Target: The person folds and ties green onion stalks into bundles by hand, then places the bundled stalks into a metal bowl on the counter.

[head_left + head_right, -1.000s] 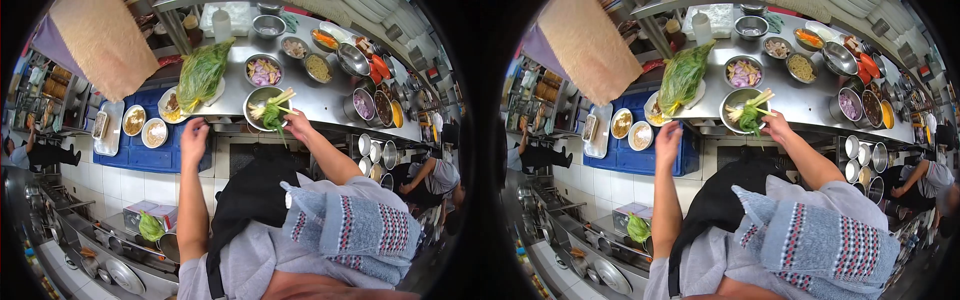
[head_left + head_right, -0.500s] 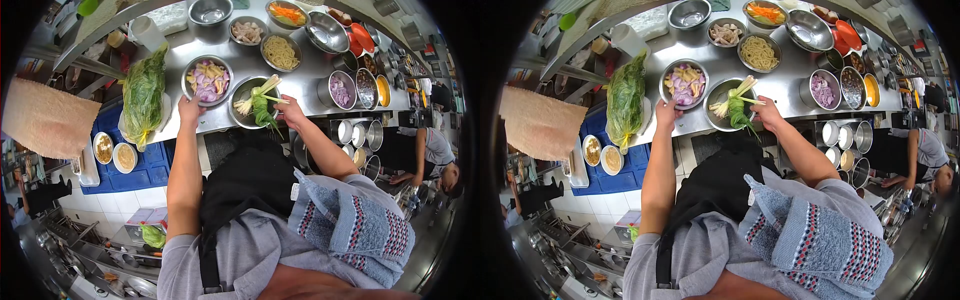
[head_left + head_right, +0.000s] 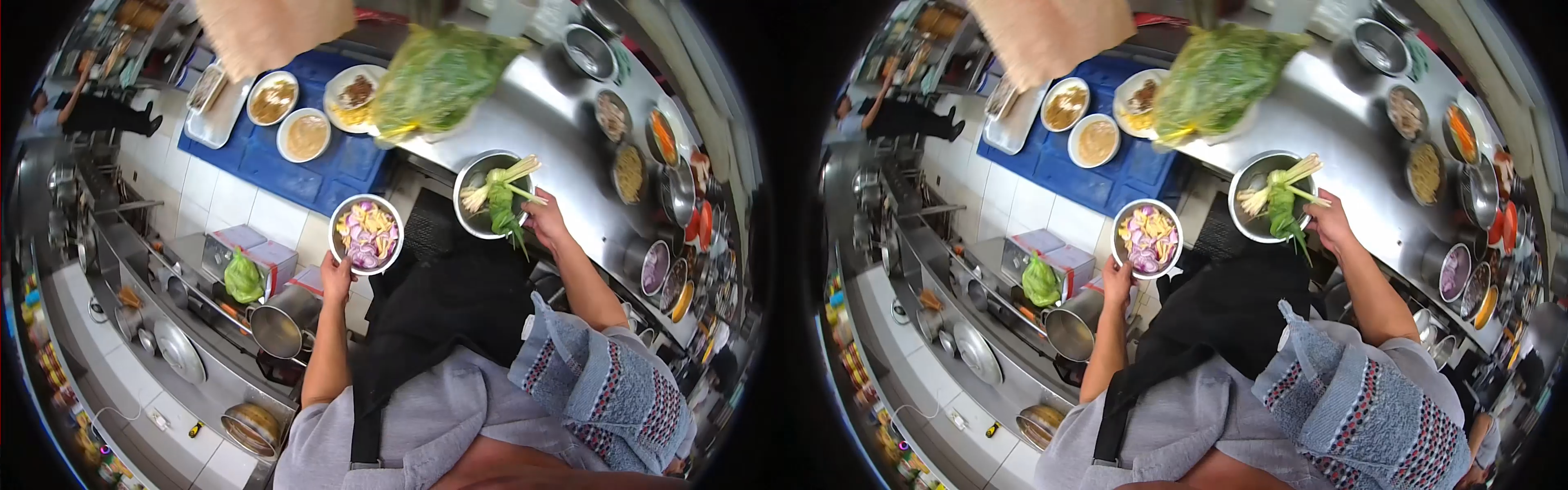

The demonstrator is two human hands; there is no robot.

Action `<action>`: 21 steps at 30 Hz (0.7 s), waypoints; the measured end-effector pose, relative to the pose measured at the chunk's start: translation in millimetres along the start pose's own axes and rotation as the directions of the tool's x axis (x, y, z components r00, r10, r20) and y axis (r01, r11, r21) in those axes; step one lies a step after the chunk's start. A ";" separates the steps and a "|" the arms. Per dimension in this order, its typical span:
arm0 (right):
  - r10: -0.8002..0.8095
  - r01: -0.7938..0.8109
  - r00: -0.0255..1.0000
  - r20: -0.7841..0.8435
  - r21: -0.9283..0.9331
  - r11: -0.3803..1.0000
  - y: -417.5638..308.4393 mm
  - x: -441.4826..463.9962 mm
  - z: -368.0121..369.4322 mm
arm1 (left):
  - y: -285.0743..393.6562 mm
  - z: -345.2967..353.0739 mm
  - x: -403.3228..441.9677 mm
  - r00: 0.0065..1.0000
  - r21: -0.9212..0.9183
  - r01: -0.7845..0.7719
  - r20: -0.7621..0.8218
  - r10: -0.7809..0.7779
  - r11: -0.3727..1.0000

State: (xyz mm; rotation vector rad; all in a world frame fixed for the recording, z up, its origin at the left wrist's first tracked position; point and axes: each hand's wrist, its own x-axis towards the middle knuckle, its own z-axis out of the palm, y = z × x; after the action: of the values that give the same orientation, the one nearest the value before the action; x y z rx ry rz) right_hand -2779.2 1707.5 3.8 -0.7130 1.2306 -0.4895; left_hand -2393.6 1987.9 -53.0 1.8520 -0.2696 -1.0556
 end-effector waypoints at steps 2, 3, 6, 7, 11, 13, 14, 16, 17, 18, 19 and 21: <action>-0.011 0.014 0.998 0.056 -0.039 0.999 9.7 0.8 58.0 | -32.3 -38.9 3.0 0.997 -0.075 0.041 -0.061 -0.045 0.996; 0.012 -0.010 0.995 0.095 -0.027 1.000 22.3 7.6 85.2 | -48.3 -58.1 9.5 0.988 -0.089 0.086 -0.122 -0.097 0.992; 0.082 -0.088 0.969 0.233 0.014 0.996 65.2 34.1 162.2 | -85.5 -94.6 42.5 0.960 -0.141 0.162 -0.206 -0.189 0.977; 0.118 -0.119 0.961 0.251 -0.011 0.993 76.8 45.3 186.9 | -99.7 -102.9 58.8 0.954 -0.158 0.173 -0.219 -0.205 0.972; 0.165 -0.127 0.967 0.195 -0.193 0.973 154.1 140.6 233.7 | -122.9 -108.6 118.6 0.927 -0.250 0.213 -0.255 -0.276 0.945; 0.179 -0.134 0.973 0.148 -0.269 0.954 181.3 189.0 246.2 | -126.5 -106.0 147.4 0.907 -0.297 0.245 -0.267 -0.326 0.923; 0.192 -0.157 0.976 0.099 -0.289 0.944 191.3 208.7 253.6 | -125.6 -104.1 159.1 0.901 -0.306 0.248 -0.274 -0.335 0.919; 0.215 -0.184 0.975 0.059 -0.328 0.927 195.5 245.6 265.7 | -120.3 -91.1 178.1 0.901 -0.422 0.183 -0.289 -0.323 0.888; 0.193 -0.186 0.981 0.003 -0.257 0.948 201.5 261.8 269.5 | -115.3 -85.6 183.7 0.894 -0.455 0.176 -0.298 -0.335 0.873; 0.181 -0.188 0.982 -0.058 -0.184 0.965 209.9 275.8 273.7 | -122.2 -82.0 192.9 0.884 -0.429 0.206 -0.304 -0.356 0.879; 0.184 -0.193 0.980 -0.069 -0.149 0.970 214.4 290.6 276.0 | -126.6 -76.3 199.0 0.885 -0.454 0.194 -0.300 -0.355 0.869; 0.175 -0.180 0.983 -0.051 -0.109 0.978 203.6 304.2 282.0 | -127.7 -62.5 205.2 0.884 -0.491 0.189 -0.292 -0.365 0.850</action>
State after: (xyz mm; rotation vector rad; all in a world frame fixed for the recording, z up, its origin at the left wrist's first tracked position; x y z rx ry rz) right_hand -2431.9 1702.6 -301.0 -0.6835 1.3551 -0.2899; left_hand -2253.7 1974.9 -259.4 1.6428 0.4624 -0.8368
